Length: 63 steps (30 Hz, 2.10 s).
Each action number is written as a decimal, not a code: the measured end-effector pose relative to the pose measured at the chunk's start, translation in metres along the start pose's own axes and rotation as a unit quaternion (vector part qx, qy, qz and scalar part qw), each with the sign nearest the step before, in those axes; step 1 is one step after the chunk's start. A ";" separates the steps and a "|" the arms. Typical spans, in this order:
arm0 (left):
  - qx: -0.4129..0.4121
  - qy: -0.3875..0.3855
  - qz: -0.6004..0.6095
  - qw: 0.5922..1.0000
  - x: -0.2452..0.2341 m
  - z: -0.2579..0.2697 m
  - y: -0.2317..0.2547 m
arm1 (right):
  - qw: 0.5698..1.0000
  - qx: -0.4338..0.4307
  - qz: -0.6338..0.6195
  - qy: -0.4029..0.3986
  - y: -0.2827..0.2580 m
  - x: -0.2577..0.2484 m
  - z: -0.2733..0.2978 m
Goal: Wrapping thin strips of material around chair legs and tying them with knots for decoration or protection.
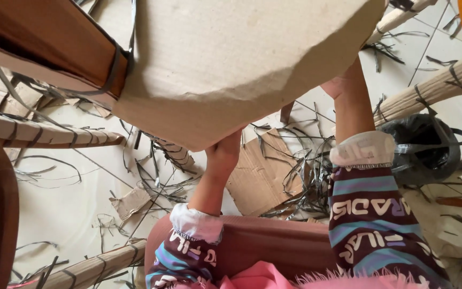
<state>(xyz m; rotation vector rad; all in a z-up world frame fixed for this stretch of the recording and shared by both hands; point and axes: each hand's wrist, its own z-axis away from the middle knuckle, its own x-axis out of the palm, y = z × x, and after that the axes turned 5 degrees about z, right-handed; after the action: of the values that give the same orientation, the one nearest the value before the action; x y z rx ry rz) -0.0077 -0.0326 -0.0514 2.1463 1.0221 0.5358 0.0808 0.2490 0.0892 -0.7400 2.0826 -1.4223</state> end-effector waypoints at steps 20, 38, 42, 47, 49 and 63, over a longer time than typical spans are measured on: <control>-0.098 0.043 0.462 0.881 0.014 -0.063 0.098 | 0.997 0.025 -0.064 0.040 0.003 -0.019 0.057; -0.139 0.042 0.492 0.858 -0.116 -0.096 0.034 | 0.990 0.057 -0.099 0.082 0.003 0.084 0.125; -0.154 0.029 0.518 0.841 -0.120 -0.105 0.028 | 0.988 0.048 -0.091 0.111 -0.026 0.099 0.144; -0.191 0.046 0.514 0.835 -0.121 -0.106 0.001 | 0.987 0.056 -0.064 0.134 -0.030 0.102 0.161; -0.215 0.052 0.508 0.832 -0.114 -0.112 0.022 | 0.986 0.066 -0.056 0.142 -0.055 0.099 0.169; -0.439 -0.002 0.139 0.888 -0.019 -0.005 0.102 | 0.617 0.324 0.549 -0.461 0.034 -0.055 0.385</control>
<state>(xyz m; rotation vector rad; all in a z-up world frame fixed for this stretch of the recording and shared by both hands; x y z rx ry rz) 0.0299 -0.0914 0.0257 1.4534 0.3273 0.9180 0.3751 0.0407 -0.0613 0.1946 0.6993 -0.6375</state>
